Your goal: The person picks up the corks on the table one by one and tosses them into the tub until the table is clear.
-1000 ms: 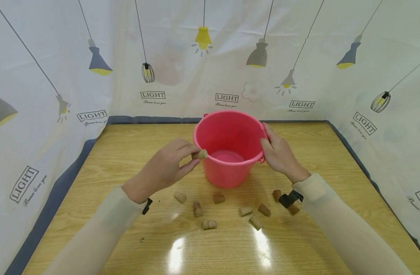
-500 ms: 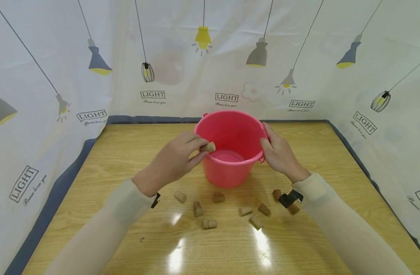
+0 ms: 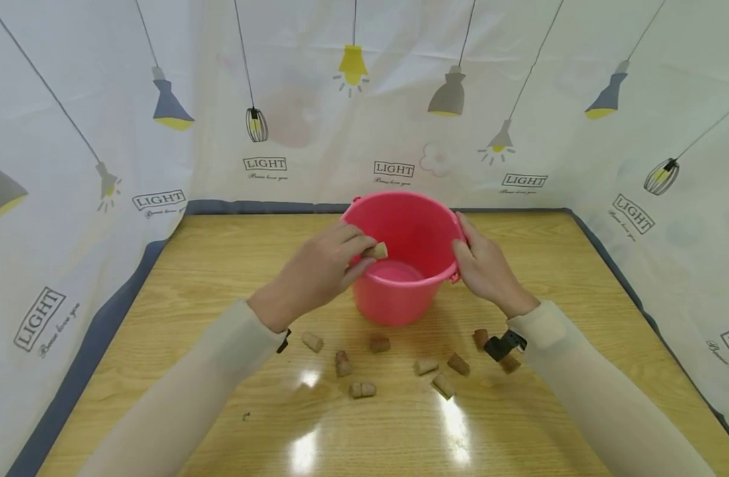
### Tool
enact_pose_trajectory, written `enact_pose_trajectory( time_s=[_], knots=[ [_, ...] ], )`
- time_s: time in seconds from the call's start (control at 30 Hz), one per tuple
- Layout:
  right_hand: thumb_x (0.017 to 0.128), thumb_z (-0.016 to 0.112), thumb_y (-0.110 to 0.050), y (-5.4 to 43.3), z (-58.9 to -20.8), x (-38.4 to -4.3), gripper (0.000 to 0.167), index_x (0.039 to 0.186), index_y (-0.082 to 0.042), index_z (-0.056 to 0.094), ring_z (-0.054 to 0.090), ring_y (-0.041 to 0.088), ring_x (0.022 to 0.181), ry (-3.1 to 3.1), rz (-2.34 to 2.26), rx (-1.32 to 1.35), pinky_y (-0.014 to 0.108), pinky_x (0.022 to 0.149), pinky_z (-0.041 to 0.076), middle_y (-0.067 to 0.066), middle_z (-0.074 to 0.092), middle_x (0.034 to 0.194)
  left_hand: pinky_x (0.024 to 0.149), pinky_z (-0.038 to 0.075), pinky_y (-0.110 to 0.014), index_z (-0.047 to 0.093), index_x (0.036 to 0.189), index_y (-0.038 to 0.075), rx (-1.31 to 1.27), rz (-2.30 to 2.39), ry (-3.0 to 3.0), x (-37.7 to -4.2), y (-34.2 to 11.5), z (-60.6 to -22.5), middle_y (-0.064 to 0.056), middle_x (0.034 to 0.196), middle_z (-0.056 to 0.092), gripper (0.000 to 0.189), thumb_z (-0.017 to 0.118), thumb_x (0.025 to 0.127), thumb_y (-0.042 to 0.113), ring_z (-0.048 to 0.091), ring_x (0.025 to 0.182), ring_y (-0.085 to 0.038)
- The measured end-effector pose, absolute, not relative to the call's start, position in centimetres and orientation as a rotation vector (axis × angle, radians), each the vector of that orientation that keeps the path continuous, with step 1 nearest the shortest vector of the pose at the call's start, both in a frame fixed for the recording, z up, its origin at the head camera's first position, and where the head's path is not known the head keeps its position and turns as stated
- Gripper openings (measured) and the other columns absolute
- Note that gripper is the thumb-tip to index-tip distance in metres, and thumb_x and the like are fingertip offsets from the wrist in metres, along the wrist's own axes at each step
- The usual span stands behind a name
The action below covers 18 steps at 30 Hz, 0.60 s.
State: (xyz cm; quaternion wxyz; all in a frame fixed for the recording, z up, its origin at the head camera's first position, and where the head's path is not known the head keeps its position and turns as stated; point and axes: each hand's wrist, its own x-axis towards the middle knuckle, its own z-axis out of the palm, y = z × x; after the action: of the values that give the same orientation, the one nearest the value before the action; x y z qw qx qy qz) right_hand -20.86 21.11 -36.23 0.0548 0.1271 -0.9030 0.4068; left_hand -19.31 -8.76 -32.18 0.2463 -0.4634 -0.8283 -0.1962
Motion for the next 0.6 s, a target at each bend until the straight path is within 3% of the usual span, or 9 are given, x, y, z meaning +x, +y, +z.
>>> enact_pose_trajectory(
  time_s=[0.6],
  knots=[
    [0.109, 0.034, -0.026, 21.1, -36.1, -20.8, 0.059, 0.165, -0.018, 0.021, 0.057, 0.024, 0.059, -2.752, 1.229, 0.381, 0.034, 0.054, 0.049, 0.008, 0.061, 0.077, 0.085, 0.054, -0.027, 0.076, 0.111, 0.006, -1.22, -0.366, -2.461, -20.2, -6.9, -31.3, -0.004, 0.101, 0.071, 0.023, 0.076, 0.094, 0.02, 0.061, 0.095, -0.019]
  ],
)
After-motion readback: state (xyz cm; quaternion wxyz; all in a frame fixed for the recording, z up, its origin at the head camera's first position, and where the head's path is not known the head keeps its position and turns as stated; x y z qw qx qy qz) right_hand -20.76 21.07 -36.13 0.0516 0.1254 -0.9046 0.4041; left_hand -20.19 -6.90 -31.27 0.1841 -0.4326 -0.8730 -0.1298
